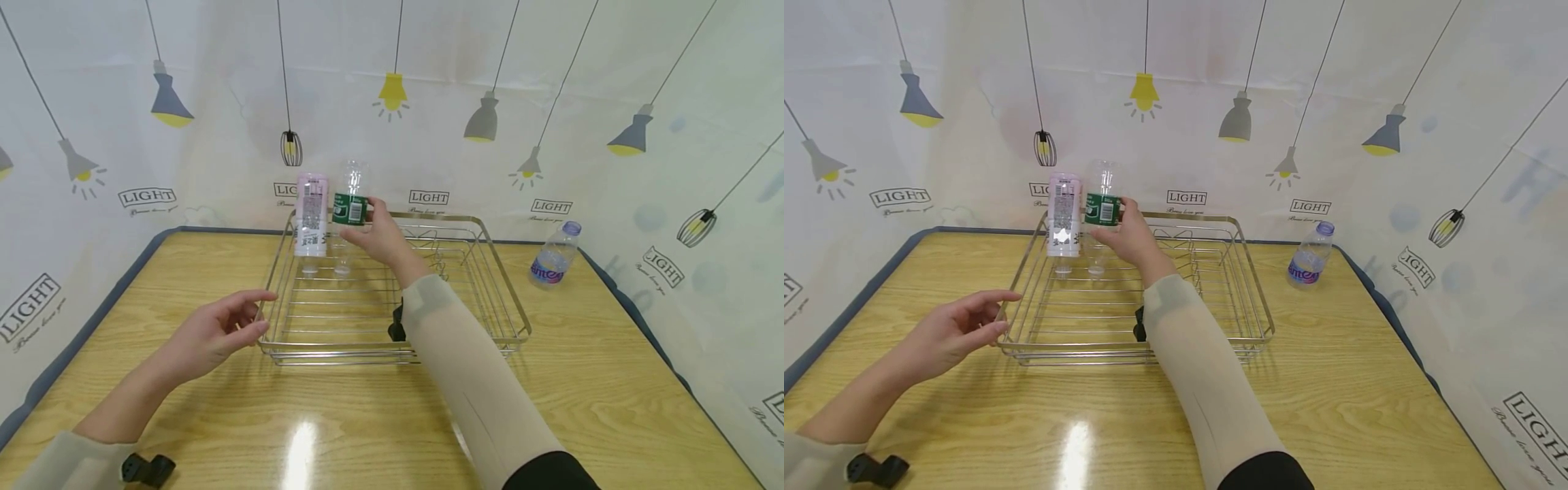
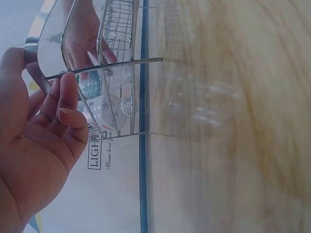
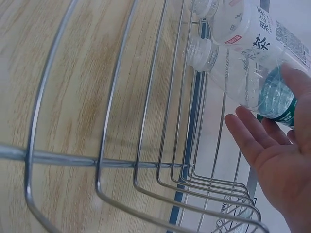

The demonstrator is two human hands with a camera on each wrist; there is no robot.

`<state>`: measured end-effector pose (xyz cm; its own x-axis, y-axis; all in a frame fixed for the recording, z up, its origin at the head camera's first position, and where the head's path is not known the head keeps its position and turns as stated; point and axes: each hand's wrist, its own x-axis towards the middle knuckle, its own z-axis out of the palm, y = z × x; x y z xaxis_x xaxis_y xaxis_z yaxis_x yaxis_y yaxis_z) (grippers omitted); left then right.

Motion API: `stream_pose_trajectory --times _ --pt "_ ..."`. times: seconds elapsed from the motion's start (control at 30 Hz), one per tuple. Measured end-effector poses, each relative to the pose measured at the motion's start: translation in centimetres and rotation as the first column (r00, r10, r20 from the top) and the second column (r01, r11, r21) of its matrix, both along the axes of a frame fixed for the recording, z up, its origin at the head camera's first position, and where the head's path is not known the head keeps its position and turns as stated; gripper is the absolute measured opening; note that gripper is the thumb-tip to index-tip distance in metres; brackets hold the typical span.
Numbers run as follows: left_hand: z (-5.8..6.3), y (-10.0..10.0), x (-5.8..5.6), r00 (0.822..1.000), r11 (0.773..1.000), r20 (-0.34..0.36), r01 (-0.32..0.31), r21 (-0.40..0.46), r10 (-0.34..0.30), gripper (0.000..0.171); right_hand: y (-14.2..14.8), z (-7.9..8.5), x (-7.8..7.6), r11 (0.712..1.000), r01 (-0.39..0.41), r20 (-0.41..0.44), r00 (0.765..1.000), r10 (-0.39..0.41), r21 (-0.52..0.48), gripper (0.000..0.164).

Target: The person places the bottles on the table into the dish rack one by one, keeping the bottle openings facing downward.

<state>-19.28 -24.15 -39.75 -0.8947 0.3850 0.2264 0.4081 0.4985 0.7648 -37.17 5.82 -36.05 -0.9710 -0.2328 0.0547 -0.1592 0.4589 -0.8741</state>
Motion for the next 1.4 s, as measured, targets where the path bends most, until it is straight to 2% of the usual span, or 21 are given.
stream_pose_trajectory --times 0.23,0.37,0.97,1.4 --pt "-0.01 0.04 0.02 1.0 1.0 -0.004 0.0 0.003 0.0 0.044 0.07 -0.1 0.01 0.993 -0.007 -0.014 1.0 0.009 0.114 0.103" --pt "-0.04 0.02 0.01 1.0 1.0 -0.005 -0.004 0.001 0.004 0.044 0.04 -0.2 -0.03 0.989 -0.026 -0.013 1.0 0.028 0.142 0.101" --pt "-0.12 -0.04 0.01 1.0 1.0 0.017 -0.007 -0.004 0.008 0.045 0.24 -0.28 0.08 0.986 -0.047 0.03 0.999 0.043 0.159 0.099" --pt "-0.13 -0.07 -0.01 1.0 1.0 0.004 -0.01 -0.004 0.01 0.044 0.28 -0.36 -0.06 0.988 -0.028 0.013 1.0 0.027 0.15 0.095"
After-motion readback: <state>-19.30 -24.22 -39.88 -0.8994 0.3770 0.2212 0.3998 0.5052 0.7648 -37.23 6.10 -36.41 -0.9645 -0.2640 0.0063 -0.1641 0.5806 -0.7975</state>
